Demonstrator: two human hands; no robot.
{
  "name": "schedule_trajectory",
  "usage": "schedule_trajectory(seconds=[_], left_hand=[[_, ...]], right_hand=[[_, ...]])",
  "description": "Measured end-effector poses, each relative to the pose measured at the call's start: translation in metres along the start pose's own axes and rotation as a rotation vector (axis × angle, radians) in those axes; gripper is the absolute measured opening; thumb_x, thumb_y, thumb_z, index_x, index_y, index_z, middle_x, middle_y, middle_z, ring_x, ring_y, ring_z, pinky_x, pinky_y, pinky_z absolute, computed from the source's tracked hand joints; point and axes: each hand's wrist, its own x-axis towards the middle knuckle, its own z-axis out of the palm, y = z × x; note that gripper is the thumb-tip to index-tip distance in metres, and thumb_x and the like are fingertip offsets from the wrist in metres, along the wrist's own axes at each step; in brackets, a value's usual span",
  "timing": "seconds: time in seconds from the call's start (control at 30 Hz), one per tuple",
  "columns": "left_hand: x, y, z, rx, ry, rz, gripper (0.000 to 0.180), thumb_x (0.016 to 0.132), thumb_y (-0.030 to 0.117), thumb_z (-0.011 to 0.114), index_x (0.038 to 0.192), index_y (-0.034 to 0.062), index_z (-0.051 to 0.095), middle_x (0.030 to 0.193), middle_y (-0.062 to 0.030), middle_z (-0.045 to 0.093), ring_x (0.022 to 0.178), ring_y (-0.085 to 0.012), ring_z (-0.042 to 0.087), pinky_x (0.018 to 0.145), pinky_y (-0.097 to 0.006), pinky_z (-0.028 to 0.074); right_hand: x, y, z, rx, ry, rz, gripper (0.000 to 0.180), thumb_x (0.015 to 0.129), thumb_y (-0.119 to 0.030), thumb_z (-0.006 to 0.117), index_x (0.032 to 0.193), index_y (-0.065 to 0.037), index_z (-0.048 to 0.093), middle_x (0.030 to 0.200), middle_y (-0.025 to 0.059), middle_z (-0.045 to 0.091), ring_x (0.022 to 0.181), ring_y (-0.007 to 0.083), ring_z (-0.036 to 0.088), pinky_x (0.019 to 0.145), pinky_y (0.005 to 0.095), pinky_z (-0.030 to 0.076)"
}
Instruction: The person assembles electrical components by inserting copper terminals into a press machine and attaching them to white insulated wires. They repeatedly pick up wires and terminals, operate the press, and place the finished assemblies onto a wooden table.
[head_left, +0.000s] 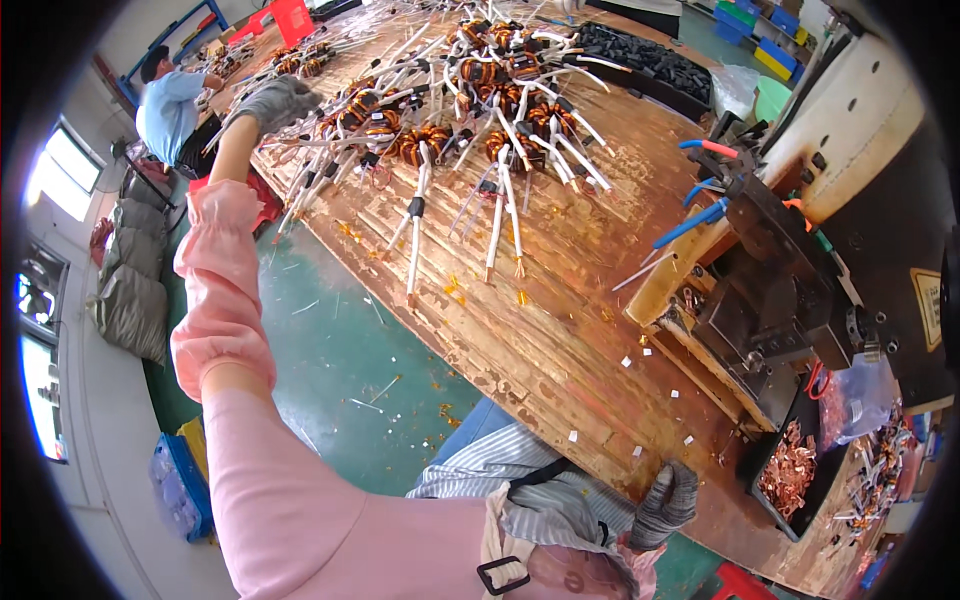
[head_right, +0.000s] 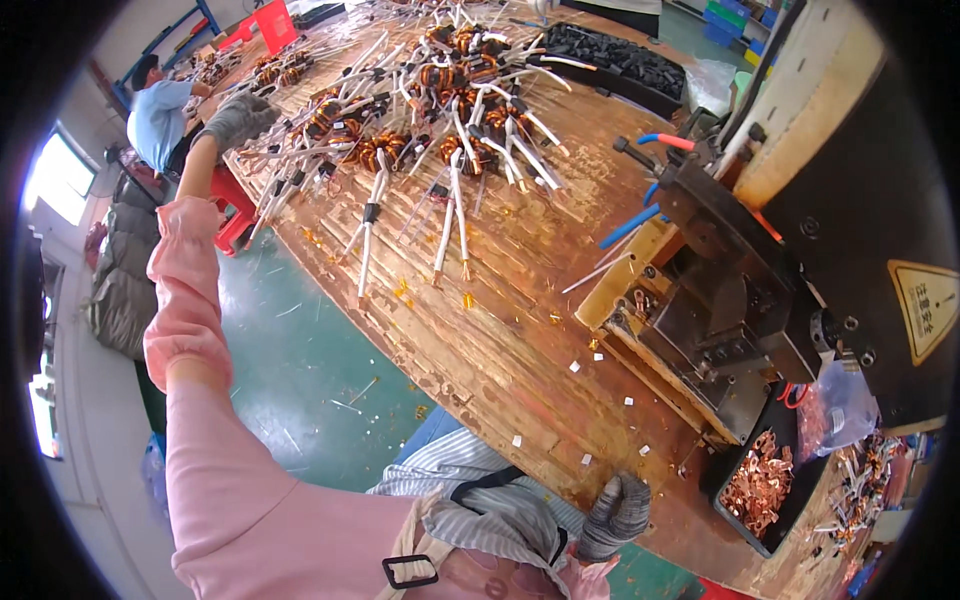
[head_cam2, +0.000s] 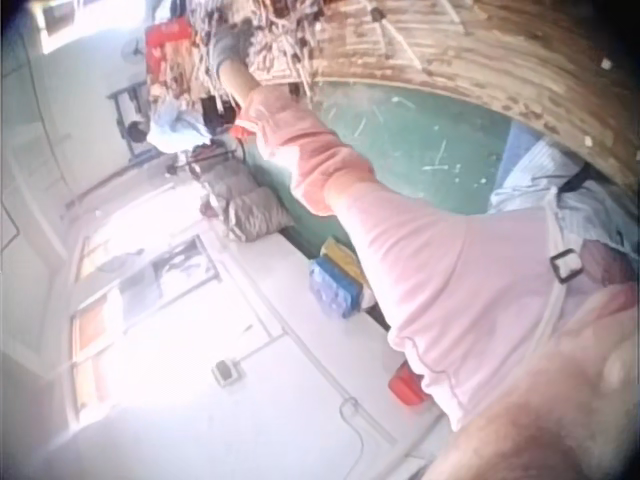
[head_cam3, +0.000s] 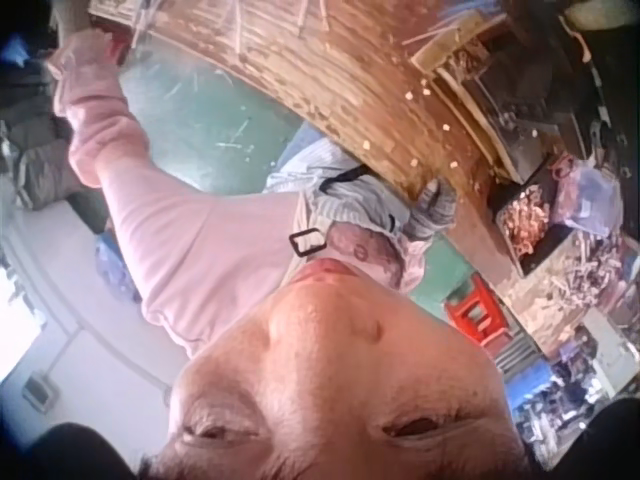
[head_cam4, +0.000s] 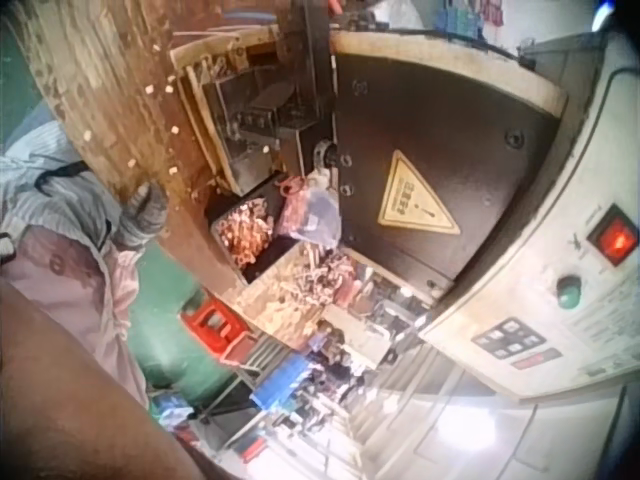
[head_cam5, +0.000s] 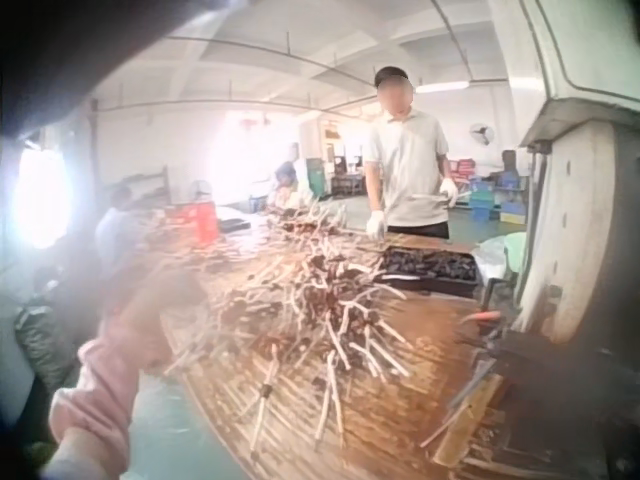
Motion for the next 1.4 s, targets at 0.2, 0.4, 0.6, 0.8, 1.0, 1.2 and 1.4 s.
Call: schedule_trajectory(seconds=[0.2, 0.4, 0.6, 0.8, 1.0, 1.2, 1.4], left_hand=[[0.021, -0.061, -0.009, -0.236, -0.129, -0.181, 0.04, 0.084, 0.041, 0.055, 0.103, 0.0069, 0.062, 0.085, -0.0062, 0.064, 0.07, -0.0146, 0.059, 0.049, -0.032, 0.052], [0.054, -0.03, 0.052, -0.006, -0.095, 0.253, 0.058, 0.078, 0.037, 0.066, 0.124, 0.0054, 0.05, 0.121, -0.0156, 0.056, 0.114, -0.0274, 0.052, 0.095, -0.036, 0.041], [0.076, -0.04, 0.131, 0.276, 0.258, 0.05, 0.072, 0.065, 0.054, 0.067, 0.12, 0.0102, 0.053, 0.117, -0.0198, 0.054, 0.106, -0.0358, 0.053, 0.09, -0.042, 0.043], [0.102, -0.059, 0.159, -0.448, 0.401, 0.002, 0.046, 0.07, 0.026, 0.075, 0.108, 0.0039, 0.059, 0.096, -0.01, 0.065, 0.087, -0.0207, 0.062, 0.076, -0.03, 0.048], [0.057, -0.042, 0.104, -1.186, 0.684, 0.293, 0.035, 0.074, 0.012, 0.073, 0.104, 0.0025, 0.058, 0.089, -0.0039, 0.064, 0.077, -0.0133, 0.061, 0.072, -0.028, 0.051], [-0.053, 0.01, 0.013, -1.543, 0.862, 0.461, 0.035, 0.091, 0.012, 0.045, 0.126, 0.0139, 0.043, 0.116, -0.0116, 0.054, 0.098, -0.0262, 0.057, 0.074, -0.04, 0.054], [-0.156, 0.091, 0.014, -0.857, 0.76, 0.637, 0.052, 0.091, 0.01, 0.051, 0.138, 0.0113, 0.03, 0.131, -0.0127, 0.043, 0.11, -0.0265, 0.052, 0.084, -0.041, 0.049]], right_hand=[[-0.001, 0.004, 0.005, -0.02, 0.022, -0.036, 0.009, 0.082, -0.007, 0.06, 0.09, -0.003, 0.062, 0.085, 0.0125, 0.063, 0.076, 0.0277, 0.06, 0.073, 0.0362, 0.047], [-0.001, 0.006, 0.005, -0.121, 0.011, -0.013, 0.013, 0.085, -0.01, 0.058, 0.091, 0.0, 0.062, 0.084, 0.014, 0.063, 0.074, 0.0251, 0.06, 0.07, 0.0343, 0.048], [0.006, -0.007, 0.011, -0.209, -0.002, -0.006, 0.01, 0.086, -0.009, 0.057, 0.089, 0.0, 0.061, 0.081, 0.0137, 0.062, 0.072, 0.0257, 0.059, 0.069, 0.0344, 0.047], [0.006, -0.008, 0.012, -0.242, 0.026, -0.016, 0.01, 0.085, -0.008, 0.056, 0.089, 0.0, 0.061, 0.08, 0.0143, 0.061, 0.07, 0.0258, 0.058, 0.067, 0.0344, 0.047], [0.001, -0.003, 0.012, -0.197, 0.018, 0.037, 0.01, 0.084, -0.012, 0.058, 0.088, -0.003, 0.06, 0.081, 0.0134, 0.06, 0.075, 0.0286, 0.058, 0.07, 0.0374, 0.047], [0.01, -0.006, 0.012, -0.099, -0.013, -0.098, 0.009, 0.081, -0.013, 0.061, 0.085, -0.005, 0.059, 0.08, 0.0121, 0.059, 0.072, 0.0289, 0.058, 0.067, 0.0377, 0.047], [0.078, -0.134, -0.011, 0.14, -0.338, -0.659, 0.023, 0.074, -0.016, 0.063, 0.095, -0.007, 0.059, 0.086, 0.0106, 0.061, 0.071, 0.0284, 0.059, 0.061, 0.0376, 0.049]])
